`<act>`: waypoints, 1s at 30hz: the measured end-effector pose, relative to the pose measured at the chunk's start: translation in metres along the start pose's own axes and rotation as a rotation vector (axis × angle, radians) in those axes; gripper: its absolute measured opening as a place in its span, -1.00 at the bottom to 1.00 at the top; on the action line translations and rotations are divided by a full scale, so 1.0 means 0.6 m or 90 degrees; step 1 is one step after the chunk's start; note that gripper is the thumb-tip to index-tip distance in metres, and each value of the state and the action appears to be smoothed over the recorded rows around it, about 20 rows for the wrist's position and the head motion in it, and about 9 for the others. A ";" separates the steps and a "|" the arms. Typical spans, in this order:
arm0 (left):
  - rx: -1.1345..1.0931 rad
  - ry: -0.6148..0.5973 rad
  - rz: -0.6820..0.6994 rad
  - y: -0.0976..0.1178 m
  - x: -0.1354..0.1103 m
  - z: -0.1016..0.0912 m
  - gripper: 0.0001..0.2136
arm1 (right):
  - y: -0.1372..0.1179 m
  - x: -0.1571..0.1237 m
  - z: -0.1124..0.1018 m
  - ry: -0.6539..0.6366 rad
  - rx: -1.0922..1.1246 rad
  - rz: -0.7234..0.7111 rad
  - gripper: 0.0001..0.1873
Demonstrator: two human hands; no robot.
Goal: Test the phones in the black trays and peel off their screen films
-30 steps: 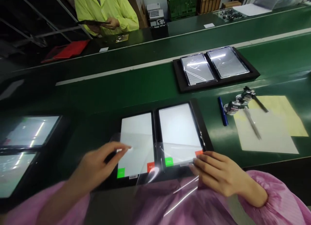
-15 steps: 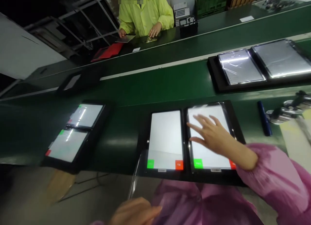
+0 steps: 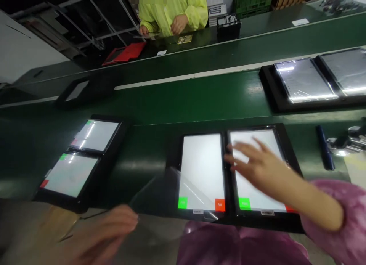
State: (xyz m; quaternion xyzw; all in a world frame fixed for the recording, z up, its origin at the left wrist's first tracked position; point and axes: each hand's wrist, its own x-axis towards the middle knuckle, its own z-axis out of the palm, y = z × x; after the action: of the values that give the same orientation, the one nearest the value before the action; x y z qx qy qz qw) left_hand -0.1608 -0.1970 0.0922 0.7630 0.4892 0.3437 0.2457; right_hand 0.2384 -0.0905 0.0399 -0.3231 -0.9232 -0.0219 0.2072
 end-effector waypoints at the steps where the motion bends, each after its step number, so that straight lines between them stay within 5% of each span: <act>1: 0.007 0.038 0.026 -0.011 0.023 -0.006 -0.78 | -0.047 0.009 -0.010 -0.014 0.037 -0.047 -0.55; 3: 0.027 0.101 0.025 -0.028 0.076 -0.007 -0.79 | -0.126 0.023 -0.018 -0.030 0.102 -0.148 -0.56; 6: -0.015 0.075 -0.042 -0.046 0.161 0.015 -0.83 | -0.186 0.030 -0.006 -0.060 0.111 -0.227 -0.59; 11: -0.027 -0.068 -0.080 -0.095 0.252 0.098 -0.71 | -0.179 0.032 0.022 -0.098 -0.009 -0.238 -0.76; 15: 0.091 -0.044 0.008 -0.144 0.262 0.148 -0.64 | -0.138 0.066 0.036 -0.067 0.072 -0.136 -0.72; 22: 0.044 0.161 -0.182 -0.168 0.194 0.124 -0.58 | 0.034 0.170 0.064 0.008 0.482 0.214 -0.86; 26: 0.118 0.095 -0.150 -0.138 0.086 0.113 -0.58 | 0.092 0.187 0.044 0.149 0.504 0.353 -0.76; 30: 0.121 0.033 -0.086 -0.092 -0.020 0.135 -0.40 | 0.099 0.186 0.018 0.204 0.489 0.372 -0.80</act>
State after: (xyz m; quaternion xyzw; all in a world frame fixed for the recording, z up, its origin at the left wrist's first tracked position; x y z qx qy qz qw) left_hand -0.1340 -0.1891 -0.0027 0.7391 0.5761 0.2978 0.1823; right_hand 0.1918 0.0240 0.0688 -0.4607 -0.6925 0.3288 0.4474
